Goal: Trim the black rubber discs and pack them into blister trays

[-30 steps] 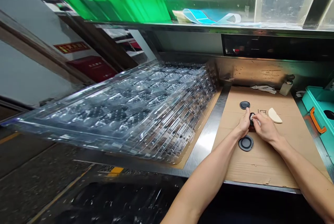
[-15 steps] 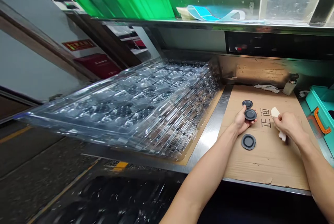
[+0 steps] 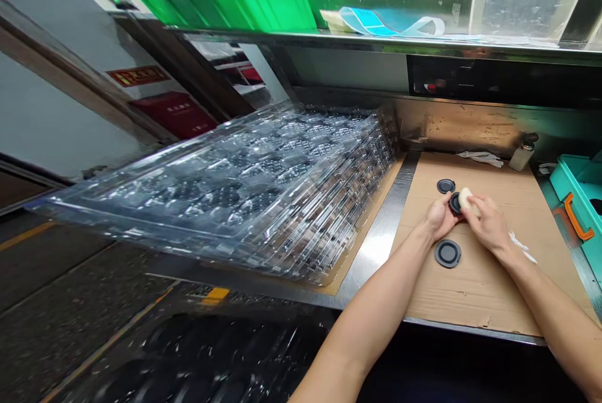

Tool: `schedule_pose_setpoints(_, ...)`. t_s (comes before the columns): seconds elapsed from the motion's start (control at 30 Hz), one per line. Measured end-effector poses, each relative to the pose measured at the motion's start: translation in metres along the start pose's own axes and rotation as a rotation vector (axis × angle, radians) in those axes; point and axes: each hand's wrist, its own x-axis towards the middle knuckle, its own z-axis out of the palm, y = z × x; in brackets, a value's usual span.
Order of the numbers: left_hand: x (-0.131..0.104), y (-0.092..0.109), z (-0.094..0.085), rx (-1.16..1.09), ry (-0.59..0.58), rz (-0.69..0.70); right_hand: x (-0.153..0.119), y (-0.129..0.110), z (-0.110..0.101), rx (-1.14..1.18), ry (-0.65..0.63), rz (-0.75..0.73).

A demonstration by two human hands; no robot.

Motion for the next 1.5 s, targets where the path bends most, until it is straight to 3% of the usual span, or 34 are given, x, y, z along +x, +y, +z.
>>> schedule_pose_setpoints(0.07, -0.001, -0.002, 0.002, -0.042, 0.008, -0.016, -0.002, -0.016, 0.009, 0.042, -0.060, -0.099)
schedule_pose_setpoints(0.17, -0.003, -0.001, 0.002, -0.043, 0.037, 0.010, -0.003, -0.026, 0.013, -0.050, -0.050, -0.039)
schedule_pose_setpoints(0.23, -0.003, -0.001, 0.001, -0.037, 0.045, 0.014, -0.002, -0.027, 0.012, -0.097, -0.033, -0.011)
schedule_pose_setpoints(0.33, -0.001, -0.001, 0.000, -0.042, 0.031, -0.033, -0.001, -0.028, 0.010, -0.066, -0.115, -0.087)
schedule_pose_setpoints(0.47, 0.000, -0.002, 0.000, 0.005, 0.069, -0.001, -0.001, -0.029, 0.010, -0.119, -0.071, 0.025)
schedule_pose_setpoints(0.6, -0.001, -0.002, -0.001, 0.017, 0.050, -0.064, -0.006, -0.025, 0.008, -0.040, -0.153, -0.100)
schedule_pose_setpoints(0.77, -0.005, 0.002, -0.003, 0.033, 0.053, 0.005, -0.001, 0.000, -0.004, -0.087, -0.064, 0.091)
schedule_pose_setpoints(0.9, -0.005, 0.002, -0.003, 0.043, 0.056, 0.009, 0.004, 0.007, -0.014, 0.012, -0.049, 0.167)
schedule_pose_setpoints(1.1, -0.006, -0.003, -0.002, 0.081, 0.047, 0.034, 0.004, -0.003, -0.019, 0.173, -0.220, 0.147)
schedule_pose_setpoints(1.3, -0.007, -0.005, -0.001, 0.095, 0.040, 0.008, 0.007, -0.002, -0.028, 0.308, -0.252, 0.263)
schedule_pose_setpoints(1.4, -0.005, -0.007, 0.000, 0.106, 0.028, 0.004, 0.008, 0.001, -0.023, 0.362, -0.312, 0.260)
schedule_pose_setpoints(1.5, -0.002, -0.014, 0.002, 0.131, 0.010, -0.002, 0.008, 0.000, -0.015, 0.458, -0.288, 0.294)
